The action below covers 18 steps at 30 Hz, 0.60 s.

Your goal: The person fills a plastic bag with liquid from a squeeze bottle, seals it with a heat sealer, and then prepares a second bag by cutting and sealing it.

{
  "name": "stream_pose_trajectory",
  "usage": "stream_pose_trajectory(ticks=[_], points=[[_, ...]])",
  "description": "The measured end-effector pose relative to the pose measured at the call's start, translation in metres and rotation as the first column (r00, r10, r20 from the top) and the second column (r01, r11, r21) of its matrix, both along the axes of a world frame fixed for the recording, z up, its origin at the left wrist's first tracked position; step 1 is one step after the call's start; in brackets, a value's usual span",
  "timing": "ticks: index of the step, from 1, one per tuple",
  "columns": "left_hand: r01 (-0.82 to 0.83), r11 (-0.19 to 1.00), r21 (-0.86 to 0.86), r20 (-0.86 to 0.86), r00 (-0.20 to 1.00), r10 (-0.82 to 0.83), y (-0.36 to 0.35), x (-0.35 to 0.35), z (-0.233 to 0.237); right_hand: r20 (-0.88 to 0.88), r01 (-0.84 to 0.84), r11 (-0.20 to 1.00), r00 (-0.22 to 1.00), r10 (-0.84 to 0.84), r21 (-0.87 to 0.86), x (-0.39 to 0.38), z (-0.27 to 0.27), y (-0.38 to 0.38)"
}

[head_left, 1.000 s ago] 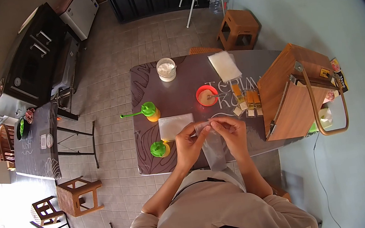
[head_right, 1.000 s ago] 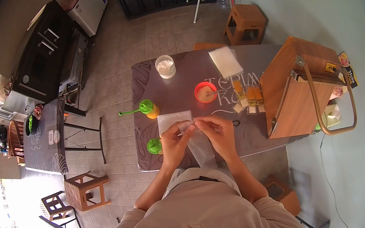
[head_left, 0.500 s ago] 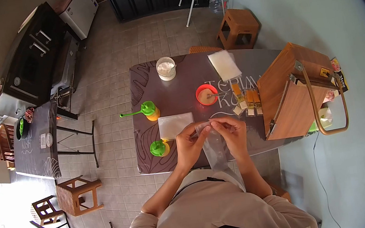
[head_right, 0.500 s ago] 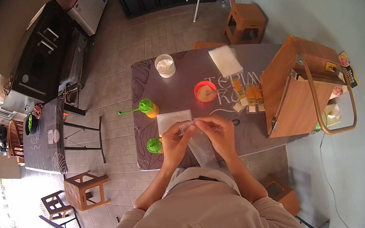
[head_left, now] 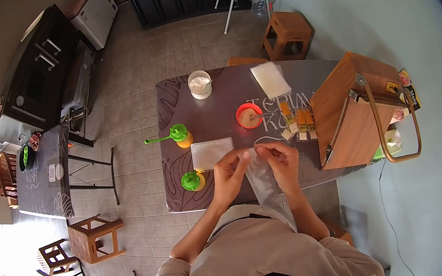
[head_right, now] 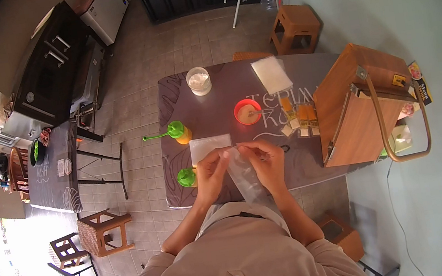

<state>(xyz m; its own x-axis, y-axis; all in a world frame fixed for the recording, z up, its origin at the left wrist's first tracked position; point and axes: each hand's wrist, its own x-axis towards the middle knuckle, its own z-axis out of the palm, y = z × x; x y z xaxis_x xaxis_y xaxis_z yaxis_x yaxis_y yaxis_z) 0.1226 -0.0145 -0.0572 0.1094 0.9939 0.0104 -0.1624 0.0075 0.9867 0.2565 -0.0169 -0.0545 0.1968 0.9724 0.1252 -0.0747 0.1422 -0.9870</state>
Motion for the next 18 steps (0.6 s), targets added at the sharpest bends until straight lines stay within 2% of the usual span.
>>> stream_pose_trajectory(ticks=[1, 5, 7, 8, 10, 11, 13, 14, 16, 18], points=[[0.011, 0.997, -0.080, 0.071, 0.997, -0.005, 0.000, -0.001, -0.003, 0.001, 0.001, 1.000, 1.000, -0.001, 0.002, 0.001, 0.000, 0.000], [-0.014, 0.997, -0.073, 0.014, 1.000, 0.015, 0.000, -0.004, 0.002, 0.083, 0.038, 0.998, 0.996, -0.042, 0.054, -0.005, 0.005, -0.005], [-0.083, 0.990, 0.116, -0.289, 0.951, 0.113, -0.001, -0.006, 0.004, 0.094, 0.058, 0.994, 0.993, -0.066, 0.093, -0.009, 0.005, -0.006], [-0.083, 0.990, 0.116, -0.290, 0.950, 0.113, -0.001, -0.005, -0.001, 0.101, 0.067, 0.994, 0.992, -0.076, 0.089, -0.010, 0.004, -0.006], [-0.135, 0.990, 0.038, 0.000, 0.991, 0.135, 0.000, 0.004, -0.018, 0.108, 0.078, 0.993, 0.990, -0.087, 0.086, -0.011, 0.003, -0.005], [-0.133, 0.990, 0.038, 0.000, 0.991, 0.134, -0.002, 0.009, -0.013, 0.132, 0.116, 0.986, 0.982, -0.132, 0.121, -0.010, 0.004, -0.003], [-0.178, 0.980, -0.087, 0.169, 0.967, 0.191, -0.007, 0.018, -0.002, 0.156, 0.150, 0.976, 0.972, -0.174, 0.155, -0.007, 0.003, 0.001], [-0.180, 0.980, -0.088, 0.169, 0.967, 0.193, -0.008, 0.015, -0.007, 0.137, 0.163, 0.973, 0.973, -0.186, 0.161, -0.005, 0.000, 0.003], [0.019, 1.000, -0.009, -0.083, 0.996, -0.019, -0.010, 0.006, -0.022, 0.118, 0.179, 0.970, 0.973, -0.199, 0.166, -0.004, -0.001, 0.005], [0.057, 0.998, -0.038, -0.144, 0.988, -0.062, -0.009, 0.000, -0.026, 0.096, 0.187, 0.968, 0.974, -0.205, 0.166, -0.005, 0.001, 0.005]])
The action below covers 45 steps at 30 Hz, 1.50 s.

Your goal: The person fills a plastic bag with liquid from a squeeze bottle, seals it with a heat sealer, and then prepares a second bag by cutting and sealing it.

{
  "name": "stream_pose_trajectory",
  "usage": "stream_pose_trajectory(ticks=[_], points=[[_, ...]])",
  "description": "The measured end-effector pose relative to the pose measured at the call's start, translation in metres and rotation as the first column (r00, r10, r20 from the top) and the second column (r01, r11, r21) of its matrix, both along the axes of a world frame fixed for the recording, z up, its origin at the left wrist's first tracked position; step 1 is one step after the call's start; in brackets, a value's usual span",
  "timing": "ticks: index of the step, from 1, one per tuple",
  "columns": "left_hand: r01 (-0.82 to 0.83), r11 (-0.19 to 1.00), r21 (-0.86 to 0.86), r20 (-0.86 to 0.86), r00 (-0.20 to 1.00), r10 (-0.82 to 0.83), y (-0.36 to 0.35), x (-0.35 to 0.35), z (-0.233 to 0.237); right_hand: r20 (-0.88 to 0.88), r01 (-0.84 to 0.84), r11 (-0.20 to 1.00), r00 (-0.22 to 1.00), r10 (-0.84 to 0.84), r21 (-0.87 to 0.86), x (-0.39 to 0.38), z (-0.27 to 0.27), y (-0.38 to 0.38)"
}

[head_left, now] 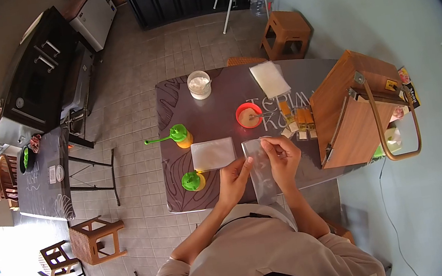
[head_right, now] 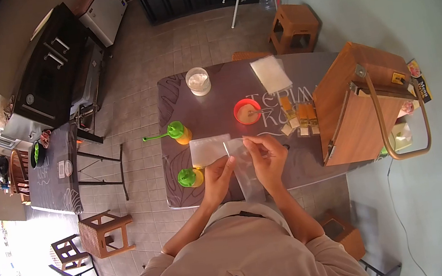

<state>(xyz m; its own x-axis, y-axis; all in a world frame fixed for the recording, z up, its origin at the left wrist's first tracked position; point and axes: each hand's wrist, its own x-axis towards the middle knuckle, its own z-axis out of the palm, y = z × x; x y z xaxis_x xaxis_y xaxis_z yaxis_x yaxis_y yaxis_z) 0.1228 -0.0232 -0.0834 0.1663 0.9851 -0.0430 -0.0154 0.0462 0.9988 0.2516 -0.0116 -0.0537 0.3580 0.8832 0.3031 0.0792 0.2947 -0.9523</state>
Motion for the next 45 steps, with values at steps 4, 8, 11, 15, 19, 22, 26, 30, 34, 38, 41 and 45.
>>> stream_pose_trajectory(ticks=[4, 8, 11, 15, 19, 22, 26, 30, 34, 38, 41, 45], points=[[0.003, 0.996, 0.092, -0.159, 0.987, 0.012, 0.002, -0.003, 0.008, 0.009, -0.005, 1.000, 1.000, 0.005, 0.003, 0.000, -0.007, -0.001], [-0.024, 0.999, 0.033, -0.010, 1.000, 0.024, 0.002, 0.003, 0.009, -0.060, 0.015, 0.999, 0.998, -0.017, -0.032, 0.001, -0.006, 0.000], [0.082, 0.996, -0.034, 0.212, 0.975, -0.073, -0.005, 0.004, -0.008, -0.126, 0.046, 0.998, 0.991, -0.050, -0.033, 0.001, 0.001, 0.005], [0.137, 0.990, -0.009, 0.051, 0.989, -0.137, -0.007, 0.003, -0.021, -0.165, 0.027, 0.999, 0.986, -0.034, -0.046, 0.005, -0.007, 0.010], [0.273, 0.932, -0.237, 0.104, 0.961, -0.255, -0.002, -0.007, 0.002, -0.209, 0.044, 0.997, 0.976, -0.058, -0.069, 0.003, -0.001, 0.014], [0.327, 0.912, -0.248, 0.313, 0.918, -0.244, -0.008, -0.001, 0.020, -0.204, 0.064, 0.997, 0.976, -0.073, -0.049, 0.006, -0.001, 0.020], [0.426, 0.865, -0.264, 0.221, 0.900, -0.376, -0.009, -0.007, 0.014, -0.199, 0.072, 0.997, 0.977, -0.078, -0.035, 0.009, -0.006, 0.024], [0.469, 0.835, -0.289, 0.377, 0.857, -0.350, -0.008, -0.010, 0.013, -0.195, 0.117, 0.992, 0.973, -0.124, -0.045, 0.015, -0.002, 0.026], [0.492, 0.806, -0.331, 0.391, 0.848, -0.357, -0.006, -0.013, 0.016, -0.198, 0.118, 0.993, 0.973, -0.121, -0.028, 0.016, -0.005, 0.026], [0.495, 0.818, -0.294, 0.365, 0.849, -0.382, -0.007, -0.016, 0.011, -0.218, 0.091, 0.994, 0.971, -0.102, -0.060, 0.016, -0.003, 0.025], [0.490, 0.802, -0.342, 0.385, 0.851, -0.356, -0.007, -0.019, 0.014, -0.233, 0.048, 0.991, 0.970, -0.077, -0.129, 0.020, 0.001, 0.023], [0.477, 0.816, -0.326, 0.367, 0.860, -0.355, -0.005, -0.023, 0.008, -0.242, 0.022, 0.984, 0.968, -0.065, -0.178, 0.027, -0.005, 0.023]])
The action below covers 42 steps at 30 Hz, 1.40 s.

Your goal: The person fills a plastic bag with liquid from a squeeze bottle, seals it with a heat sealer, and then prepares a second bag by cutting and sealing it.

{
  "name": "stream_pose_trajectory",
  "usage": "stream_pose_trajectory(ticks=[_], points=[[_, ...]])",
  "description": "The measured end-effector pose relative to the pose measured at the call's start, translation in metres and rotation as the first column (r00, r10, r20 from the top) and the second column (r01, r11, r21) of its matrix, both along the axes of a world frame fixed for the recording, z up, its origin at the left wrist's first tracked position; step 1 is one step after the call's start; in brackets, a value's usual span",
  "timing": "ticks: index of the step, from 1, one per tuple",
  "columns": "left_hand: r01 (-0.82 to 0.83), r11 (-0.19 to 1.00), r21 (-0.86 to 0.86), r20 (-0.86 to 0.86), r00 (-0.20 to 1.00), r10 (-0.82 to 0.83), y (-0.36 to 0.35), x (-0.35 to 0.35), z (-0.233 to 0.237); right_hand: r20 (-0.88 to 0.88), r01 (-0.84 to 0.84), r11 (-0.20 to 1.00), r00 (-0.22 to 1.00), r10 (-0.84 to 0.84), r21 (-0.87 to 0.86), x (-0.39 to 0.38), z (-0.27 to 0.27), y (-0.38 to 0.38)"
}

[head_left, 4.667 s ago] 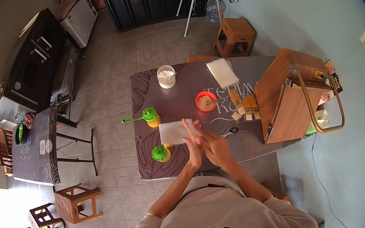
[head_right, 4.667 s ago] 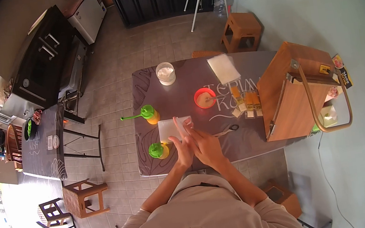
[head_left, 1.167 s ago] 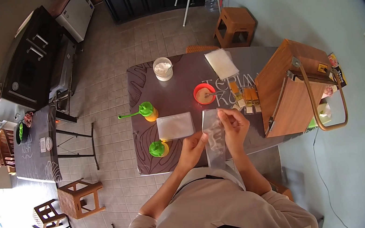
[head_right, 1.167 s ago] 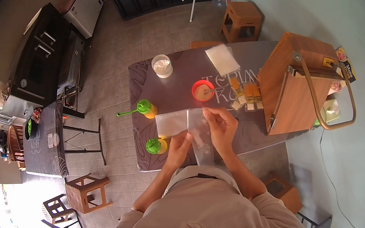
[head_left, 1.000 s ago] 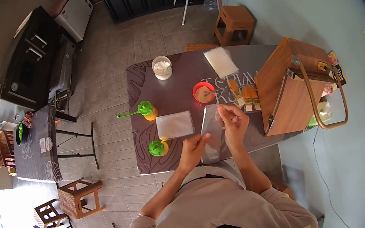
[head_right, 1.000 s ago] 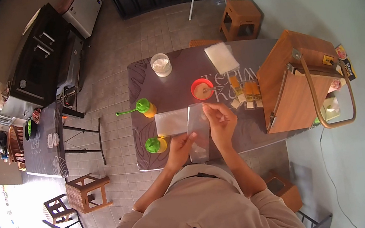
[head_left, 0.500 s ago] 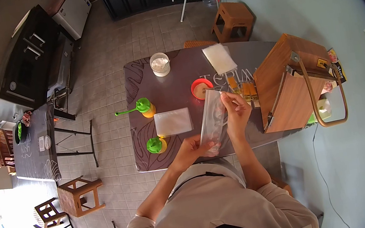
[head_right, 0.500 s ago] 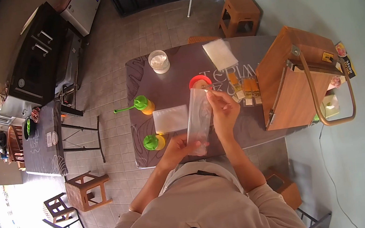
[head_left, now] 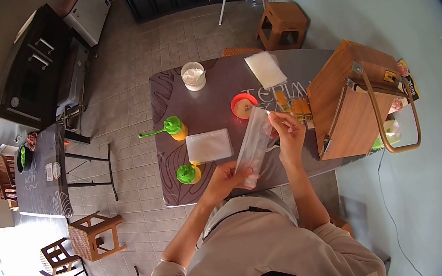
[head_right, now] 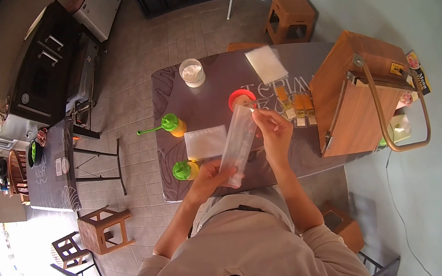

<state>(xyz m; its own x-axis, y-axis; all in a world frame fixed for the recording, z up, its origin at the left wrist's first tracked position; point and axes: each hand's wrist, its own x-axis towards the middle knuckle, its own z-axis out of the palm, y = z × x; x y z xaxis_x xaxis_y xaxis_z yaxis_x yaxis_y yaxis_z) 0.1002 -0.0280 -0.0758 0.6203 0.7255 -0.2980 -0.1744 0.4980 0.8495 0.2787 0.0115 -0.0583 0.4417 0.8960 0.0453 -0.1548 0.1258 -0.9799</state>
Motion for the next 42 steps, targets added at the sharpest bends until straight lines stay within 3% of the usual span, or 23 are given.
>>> stream_pose_trajectory(ticks=[10, 17, 31, 38, 40, 42], points=[[-0.028, 0.994, 0.109, -0.037, 0.999, 0.033, -0.001, -0.009, 0.011, -0.034, 0.062, 0.997, 0.998, -0.060, 0.048, 0.011, 0.005, -0.006], [-0.052, 0.998, 0.025, -0.064, 0.996, 0.054, -0.003, -0.007, 0.017, -0.034, 0.110, 0.990, 0.994, -0.107, 0.087, 0.014, 0.004, -0.009], [-0.082, 0.985, 0.149, -0.156, 0.982, 0.105, -0.006, -0.009, 0.013, -0.098, 0.119, 0.990, 0.989, -0.112, 0.073, 0.012, 0.000, -0.012], [-0.134, 0.969, 0.205, -0.143, 0.976, 0.165, -0.011, -0.002, 0.008, -0.032, 0.261, 0.959, 0.965, -0.259, 0.114, -0.001, -0.008, -0.008], [-0.150, 0.919, 0.364, -0.241, 0.938, 0.248, -0.013, 0.004, 0.003, -0.009, 0.309, 0.943, 0.950, -0.311, 0.126, -0.006, -0.012, -0.005], [-0.143, 0.911, 0.387, -0.276, 0.925, 0.262, -0.015, 0.009, 0.005, -0.029, 0.346, 0.927, 0.938, -0.345, 0.149, -0.009, -0.016, 0.000]])
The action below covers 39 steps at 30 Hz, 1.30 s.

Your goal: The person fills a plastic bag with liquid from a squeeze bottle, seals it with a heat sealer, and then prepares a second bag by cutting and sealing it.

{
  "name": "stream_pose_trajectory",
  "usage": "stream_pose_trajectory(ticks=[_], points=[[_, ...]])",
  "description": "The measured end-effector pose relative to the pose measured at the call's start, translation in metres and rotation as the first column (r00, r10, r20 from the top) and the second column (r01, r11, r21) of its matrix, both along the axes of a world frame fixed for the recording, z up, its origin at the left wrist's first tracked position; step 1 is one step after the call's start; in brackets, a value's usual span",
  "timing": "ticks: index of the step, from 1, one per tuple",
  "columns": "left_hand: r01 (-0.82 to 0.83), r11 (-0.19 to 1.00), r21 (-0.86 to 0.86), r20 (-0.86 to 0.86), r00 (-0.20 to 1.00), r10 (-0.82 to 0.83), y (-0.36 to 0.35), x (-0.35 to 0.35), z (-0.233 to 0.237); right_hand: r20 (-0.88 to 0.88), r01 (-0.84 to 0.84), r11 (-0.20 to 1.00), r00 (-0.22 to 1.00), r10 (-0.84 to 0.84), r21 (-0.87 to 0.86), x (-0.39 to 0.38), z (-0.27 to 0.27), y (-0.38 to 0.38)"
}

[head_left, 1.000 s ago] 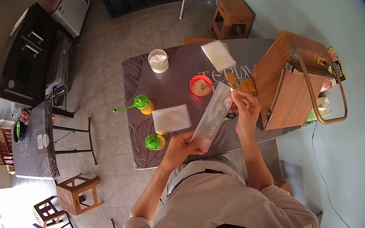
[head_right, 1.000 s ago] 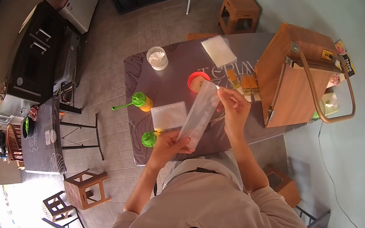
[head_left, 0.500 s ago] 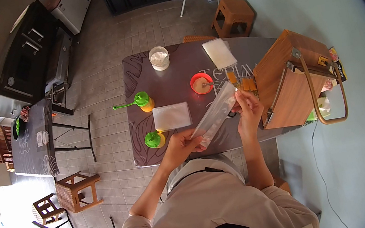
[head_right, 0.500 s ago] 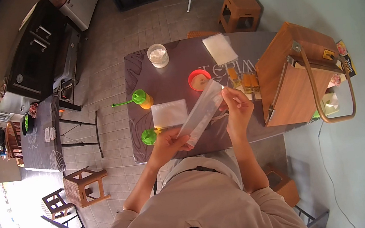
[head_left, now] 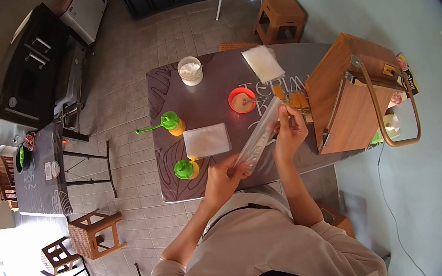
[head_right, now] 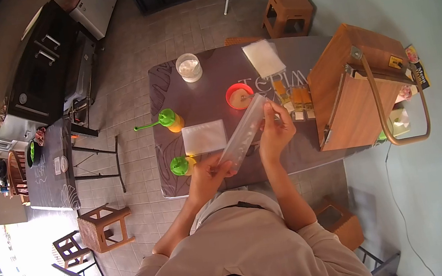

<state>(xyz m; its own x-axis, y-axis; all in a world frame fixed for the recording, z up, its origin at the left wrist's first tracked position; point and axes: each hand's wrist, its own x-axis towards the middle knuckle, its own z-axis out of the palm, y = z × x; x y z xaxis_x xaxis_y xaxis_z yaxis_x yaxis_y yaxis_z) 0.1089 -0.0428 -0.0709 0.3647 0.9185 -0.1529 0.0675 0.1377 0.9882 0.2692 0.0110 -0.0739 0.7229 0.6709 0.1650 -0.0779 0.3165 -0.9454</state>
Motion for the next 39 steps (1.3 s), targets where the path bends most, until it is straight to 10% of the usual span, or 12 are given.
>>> stream_pose_trajectory(ticks=[12, 18, 39], points=[[-0.084, 0.991, 0.108, -0.102, 0.990, 0.095, 0.002, 0.006, 0.010, 0.331, 0.165, 0.977, 0.922, -0.201, 0.134, -0.007, -0.027, 0.026], [-0.143, 0.934, 0.329, -0.168, 0.964, 0.207, 0.000, 0.016, 0.000, 0.049, 0.052, 0.997, 0.997, -0.055, 0.058, -0.021, 0.000, 0.024], [-0.141, 0.801, 0.581, -0.223, 0.920, 0.324, 0.005, 0.024, -0.012, 0.248, 0.138, 0.971, 0.951, -0.185, 0.193, -0.027, -0.015, 0.052]])
